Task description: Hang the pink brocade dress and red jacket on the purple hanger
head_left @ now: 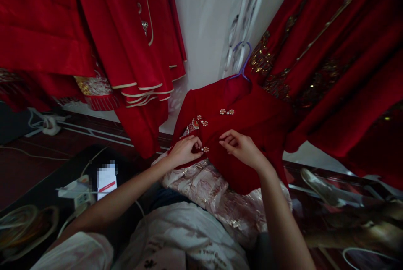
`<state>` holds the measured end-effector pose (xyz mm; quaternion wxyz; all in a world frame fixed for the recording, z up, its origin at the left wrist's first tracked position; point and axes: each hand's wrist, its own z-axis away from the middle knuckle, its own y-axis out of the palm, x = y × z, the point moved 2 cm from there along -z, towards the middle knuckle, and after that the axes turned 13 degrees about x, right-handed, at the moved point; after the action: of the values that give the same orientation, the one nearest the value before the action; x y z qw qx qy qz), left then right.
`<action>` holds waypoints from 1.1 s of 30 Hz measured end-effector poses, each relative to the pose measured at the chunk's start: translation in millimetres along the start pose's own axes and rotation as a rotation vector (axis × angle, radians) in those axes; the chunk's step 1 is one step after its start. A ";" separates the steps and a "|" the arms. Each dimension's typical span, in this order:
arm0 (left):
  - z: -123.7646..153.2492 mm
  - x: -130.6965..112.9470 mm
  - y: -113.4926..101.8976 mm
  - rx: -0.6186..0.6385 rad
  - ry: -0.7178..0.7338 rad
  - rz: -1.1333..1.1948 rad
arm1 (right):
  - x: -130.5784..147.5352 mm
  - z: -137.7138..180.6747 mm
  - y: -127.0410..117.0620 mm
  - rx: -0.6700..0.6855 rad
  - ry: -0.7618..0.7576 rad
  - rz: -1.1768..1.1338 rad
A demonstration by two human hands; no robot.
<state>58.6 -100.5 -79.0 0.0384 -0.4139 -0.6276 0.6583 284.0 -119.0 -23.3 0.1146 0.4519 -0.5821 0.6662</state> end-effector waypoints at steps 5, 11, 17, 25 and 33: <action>1.1 -4.6 4.8 0.012 0.017 -0.014 | -0.5 6.7 -11.2 0.003 0.000 0.033; -2.3 -1.7 4.8 0.002 0.034 0.050 | -3.5 1.4 -1.0 0.049 -0.008 0.005; -3.3 -0.3 10.1 -0.026 0.032 0.145 | -15.1 -12.2 29.8 0.170 -0.026 0.013; -3.6 -1.9 12.6 -0.042 0.035 0.204 | -19.8 -18.0 44.7 0.198 -0.025 0.046; -3.2 -2.7 12.4 -0.047 0.029 0.229 | -27.6 -23.4 51.3 0.176 -0.014 0.084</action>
<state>68.1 -102.1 -87.9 -0.0377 -0.4931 -0.5909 0.6374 253.8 -103.3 -76.0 0.0425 0.4399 -0.5406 0.7158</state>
